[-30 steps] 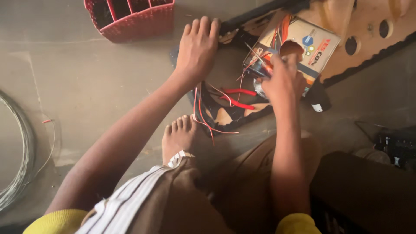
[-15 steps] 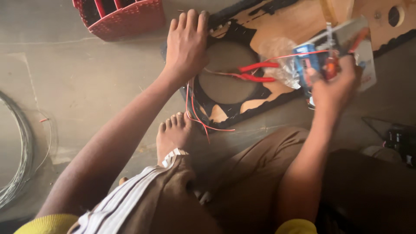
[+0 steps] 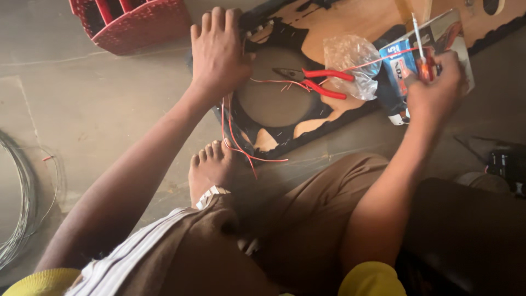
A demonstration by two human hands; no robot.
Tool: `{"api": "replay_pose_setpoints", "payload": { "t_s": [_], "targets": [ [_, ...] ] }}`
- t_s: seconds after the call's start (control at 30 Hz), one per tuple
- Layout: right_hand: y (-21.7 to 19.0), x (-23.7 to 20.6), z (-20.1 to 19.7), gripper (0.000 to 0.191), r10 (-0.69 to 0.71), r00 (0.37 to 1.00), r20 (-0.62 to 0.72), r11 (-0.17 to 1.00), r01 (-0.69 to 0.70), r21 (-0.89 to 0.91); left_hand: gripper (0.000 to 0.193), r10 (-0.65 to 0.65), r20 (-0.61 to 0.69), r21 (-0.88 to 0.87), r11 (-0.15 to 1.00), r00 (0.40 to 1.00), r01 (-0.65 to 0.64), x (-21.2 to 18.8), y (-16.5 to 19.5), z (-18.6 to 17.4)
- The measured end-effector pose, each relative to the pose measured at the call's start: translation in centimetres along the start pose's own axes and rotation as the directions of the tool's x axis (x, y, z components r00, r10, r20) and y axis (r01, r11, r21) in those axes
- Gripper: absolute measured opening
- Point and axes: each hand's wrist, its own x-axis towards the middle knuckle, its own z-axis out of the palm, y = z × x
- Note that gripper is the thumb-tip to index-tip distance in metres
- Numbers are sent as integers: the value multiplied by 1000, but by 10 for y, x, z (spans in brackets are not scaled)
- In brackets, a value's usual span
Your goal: The person sits on the floor and uses pliers to strip the insulation from red and white wires. They then use a screwdriver to connect the stripped wires to terminals on a wooden board, repeating the process for multiple connections.
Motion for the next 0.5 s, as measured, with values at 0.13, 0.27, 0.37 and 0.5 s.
{"api": "replay_pose_setpoints", "payload": {
  "t_s": [0.13,0.27,0.37,0.5],
  "targets": [
    [-26,-5,18,28,-128,983,-129,989,137,59,68,95,-86,130,988,992,-84,-13,19,-1],
    [-69,-6,52,26,-160,983,91,963,135,235,41,270,204,40,958,941,-283,-39,49,14],
    [-88,-6,60,32,-157,964,213,988,150,48,69,347,174,-63,938,922,-341,-56,58,28],
    [-94,-1,61,36,-286,954,93,942,298,-154,59,301,318,-70,953,899,-294,-64,50,41]
  ]
}}
